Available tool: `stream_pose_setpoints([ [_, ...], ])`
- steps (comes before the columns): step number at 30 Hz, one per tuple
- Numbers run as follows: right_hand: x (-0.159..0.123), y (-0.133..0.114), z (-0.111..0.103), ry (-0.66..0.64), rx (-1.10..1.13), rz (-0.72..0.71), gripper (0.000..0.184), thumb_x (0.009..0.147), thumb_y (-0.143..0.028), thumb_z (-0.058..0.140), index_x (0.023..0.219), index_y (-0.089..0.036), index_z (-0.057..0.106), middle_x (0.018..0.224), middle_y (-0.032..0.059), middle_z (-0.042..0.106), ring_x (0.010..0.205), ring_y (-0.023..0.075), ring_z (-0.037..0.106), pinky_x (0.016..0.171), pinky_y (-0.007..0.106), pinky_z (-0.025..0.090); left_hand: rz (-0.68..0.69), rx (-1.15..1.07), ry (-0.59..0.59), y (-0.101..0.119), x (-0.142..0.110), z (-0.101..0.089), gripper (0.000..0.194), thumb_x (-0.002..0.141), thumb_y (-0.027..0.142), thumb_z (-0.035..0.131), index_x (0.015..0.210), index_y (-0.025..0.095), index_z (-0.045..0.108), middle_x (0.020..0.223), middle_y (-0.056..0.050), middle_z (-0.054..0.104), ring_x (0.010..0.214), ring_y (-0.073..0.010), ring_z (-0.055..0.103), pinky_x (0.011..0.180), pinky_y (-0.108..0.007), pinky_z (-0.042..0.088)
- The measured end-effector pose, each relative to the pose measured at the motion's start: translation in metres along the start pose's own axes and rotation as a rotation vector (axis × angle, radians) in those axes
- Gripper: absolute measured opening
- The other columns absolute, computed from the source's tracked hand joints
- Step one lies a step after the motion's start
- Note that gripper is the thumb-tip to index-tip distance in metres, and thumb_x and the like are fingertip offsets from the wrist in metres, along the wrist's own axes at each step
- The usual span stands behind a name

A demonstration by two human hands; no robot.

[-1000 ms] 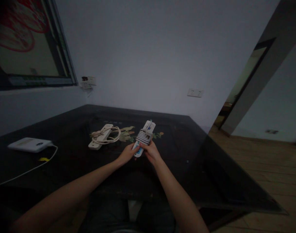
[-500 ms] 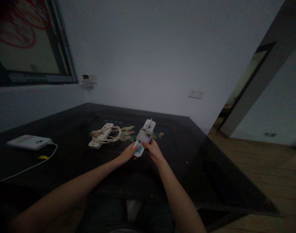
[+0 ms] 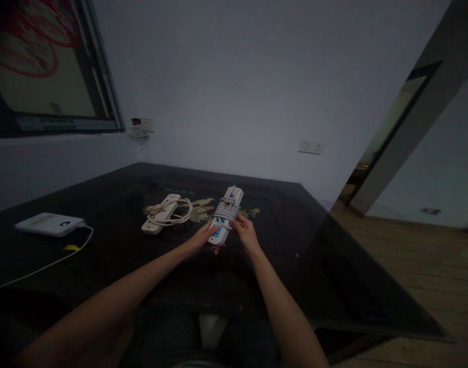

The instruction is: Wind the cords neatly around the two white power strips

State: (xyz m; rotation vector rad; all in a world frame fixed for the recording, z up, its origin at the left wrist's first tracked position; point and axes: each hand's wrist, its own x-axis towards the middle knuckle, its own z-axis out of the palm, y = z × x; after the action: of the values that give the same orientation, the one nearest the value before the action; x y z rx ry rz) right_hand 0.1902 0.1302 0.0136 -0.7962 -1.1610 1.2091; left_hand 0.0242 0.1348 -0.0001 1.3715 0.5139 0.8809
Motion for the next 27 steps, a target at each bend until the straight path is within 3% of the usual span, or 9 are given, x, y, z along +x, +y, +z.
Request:
stream_pose_setpoints([
  [6, 0.0, 0.0, -0.005, -0.019, -0.039, 0.005, 0.04, 0.064, -0.044, 0.076, 0.094, -0.02, 0.067, 0.091, 0.0025, 0.073, 0.08, 0.0211, 0.067, 0.07, 0.032, 0.053, 0.018, 0.049, 0.019, 0.003, 0.0, 0.002, 0.056, 0.078, 0.06, 0.055, 0.109, 0.017, 0.038, 0.067, -0.001, 0.065, 0.043, -0.0125, 0.059, 0.041, -0.02, 0.039],
  [11, -0.001, 0.006, -0.003, 0.001, -0.121, 0.115, 0.043, 0.072, -0.048, 0.069, 0.106, -0.022, 0.064, 0.099, 0.0045, 0.07, 0.081, 0.0192, 0.066, 0.066, 0.03, 0.053, 0.095, 0.225, 0.238, -0.008, 0.006, -0.005, 0.044, 0.08, 0.052, 0.055, 0.103, 0.018, 0.041, 0.079, -0.001, 0.062, 0.053, -0.0121, 0.058, 0.043, -0.022, 0.043],
  [15, -0.002, 0.021, 0.015, 0.022, -0.075, 0.015, 0.047, 0.069, -0.042, 0.072, 0.11, -0.024, 0.059, 0.109, 0.0045, 0.066, 0.093, 0.02, 0.064, 0.08, 0.034, 0.052, 0.127, 0.444, 0.341, -0.01, 0.004, -0.009, 0.037, 0.083, 0.044, 0.054, 0.107, 0.018, 0.044, 0.091, -0.005, 0.063, 0.071, -0.0168, 0.063, 0.058, -0.026, 0.049],
  [21, -0.004, 0.026, 0.031, 0.193, -0.162, -0.151, 0.062, 0.057, -0.028, 0.08, 0.112, -0.023, 0.051, 0.109, 0.0056, 0.064, 0.104, 0.0214, 0.059, 0.097, 0.038, 0.043, 0.19, 0.596, 0.219, -0.013, -0.002, 0.0, 0.063, 0.075, 0.028, 0.063, 0.13, 0.017, 0.032, 0.108, -0.01, 0.063, 0.09, -0.0222, 0.064, 0.079, -0.032, 0.048],
  [27, -0.006, 0.022, 0.023, 0.254, -0.175, -0.232, 0.058, 0.056, -0.024, 0.08, 0.105, -0.023, 0.051, 0.106, 0.0069, 0.064, 0.101, 0.0218, 0.059, 0.094, 0.038, 0.044, 0.221, 0.63, 0.143, -0.011, -0.004, 0.001, 0.074, 0.074, 0.032, 0.066, 0.135, 0.015, 0.03, 0.118, -0.015, 0.06, 0.1, -0.0248, 0.062, 0.088, -0.035, 0.046],
])
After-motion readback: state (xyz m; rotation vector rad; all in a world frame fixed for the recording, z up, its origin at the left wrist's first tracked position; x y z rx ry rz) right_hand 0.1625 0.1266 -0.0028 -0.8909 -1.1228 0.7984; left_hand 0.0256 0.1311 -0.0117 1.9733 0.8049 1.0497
